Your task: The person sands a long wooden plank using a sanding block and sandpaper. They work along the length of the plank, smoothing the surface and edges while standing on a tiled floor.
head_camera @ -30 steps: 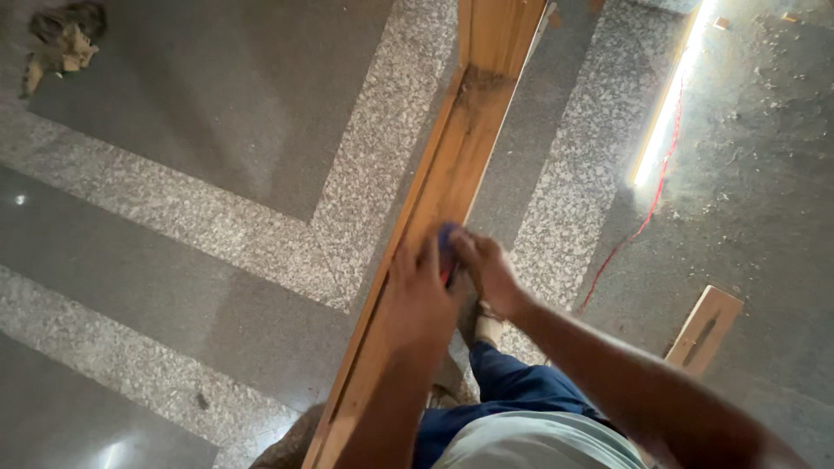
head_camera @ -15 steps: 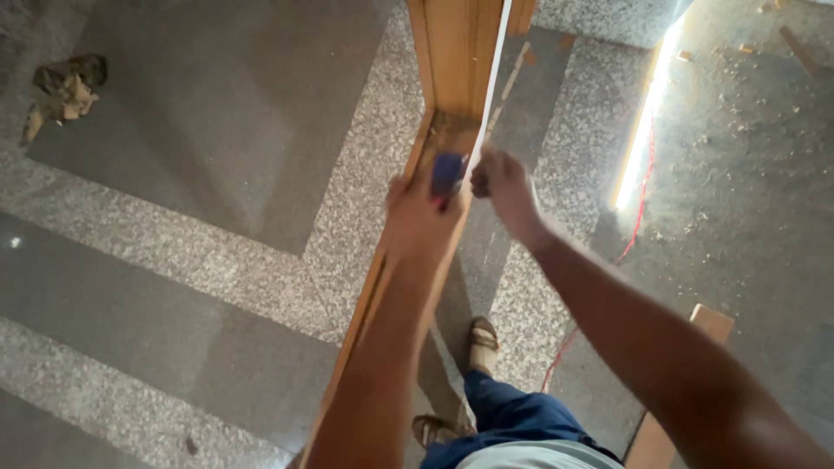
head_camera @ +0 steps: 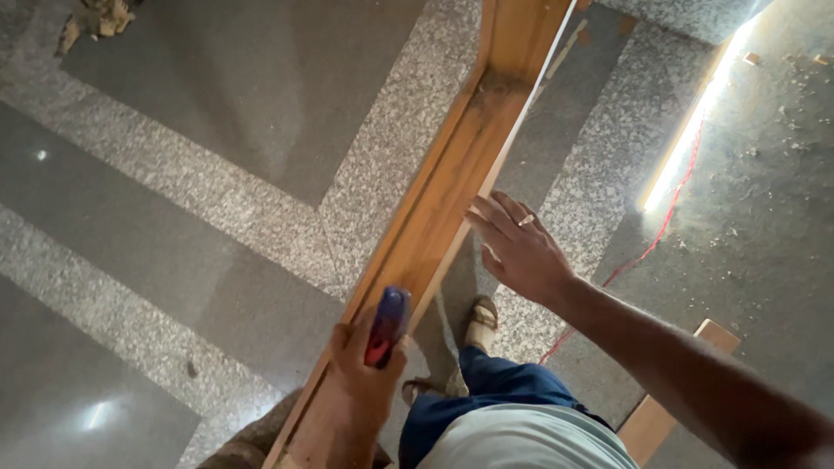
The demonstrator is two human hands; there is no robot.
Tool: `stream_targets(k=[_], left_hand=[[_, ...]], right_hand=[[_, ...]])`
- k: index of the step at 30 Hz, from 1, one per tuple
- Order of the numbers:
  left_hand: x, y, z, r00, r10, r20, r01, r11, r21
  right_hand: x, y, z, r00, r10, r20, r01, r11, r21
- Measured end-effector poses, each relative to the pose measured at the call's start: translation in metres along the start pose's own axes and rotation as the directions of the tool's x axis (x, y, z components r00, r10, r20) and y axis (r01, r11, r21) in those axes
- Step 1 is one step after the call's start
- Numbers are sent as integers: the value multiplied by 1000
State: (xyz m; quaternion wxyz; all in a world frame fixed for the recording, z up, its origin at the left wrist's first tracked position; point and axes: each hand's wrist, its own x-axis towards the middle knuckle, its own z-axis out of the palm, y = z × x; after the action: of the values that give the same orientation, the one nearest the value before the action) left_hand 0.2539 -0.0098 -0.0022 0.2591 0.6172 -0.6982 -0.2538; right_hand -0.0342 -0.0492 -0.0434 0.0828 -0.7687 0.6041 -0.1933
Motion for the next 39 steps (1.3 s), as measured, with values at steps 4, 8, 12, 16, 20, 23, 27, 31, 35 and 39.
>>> stream_targets(k=[4,8,12,16,20,23,27,31,35,39], left_hand=[[-18,-9,-2,999,-9,34,8,1000,25],[-25,-8,-11,997,-62,49,62,998,15],[-31,-9,-19,987,-138,83,136,990,35],[-44,-15,-24,997,-28,-76,28,1000,2],[-61,-22,-33,994,-106,31,107,994,-26],[-69,-24,-39,993,-110,53,112,993,-36],[-64,-22,-36,993,-54,108,51,998,30],[-47,-17,-23,992,92,87,-100,991,92],[-23,-6,-14,984,93,153,-109,990,94],[-2,8,-8,974,179,136,-198,970,141]], right_hand=[[3,-18,10,983,-169,66,170,985,-6],[-5,-29,10,978,-142,152,127,986,106],[-13,-36,10,979,-146,142,138,989,61],[-17,-54,24,962,-218,164,214,976,44],[-26,-80,37,945,-263,195,253,965,73],[-34,-88,35,950,-250,187,238,968,84],[-34,-82,27,943,-308,125,306,951,31],[-28,-76,22,974,-175,147,183,982,-47],[-26,-75,16,984,-139,111,141,990,-16],[-29,-75,9,985,-127,120,124,992,30]])
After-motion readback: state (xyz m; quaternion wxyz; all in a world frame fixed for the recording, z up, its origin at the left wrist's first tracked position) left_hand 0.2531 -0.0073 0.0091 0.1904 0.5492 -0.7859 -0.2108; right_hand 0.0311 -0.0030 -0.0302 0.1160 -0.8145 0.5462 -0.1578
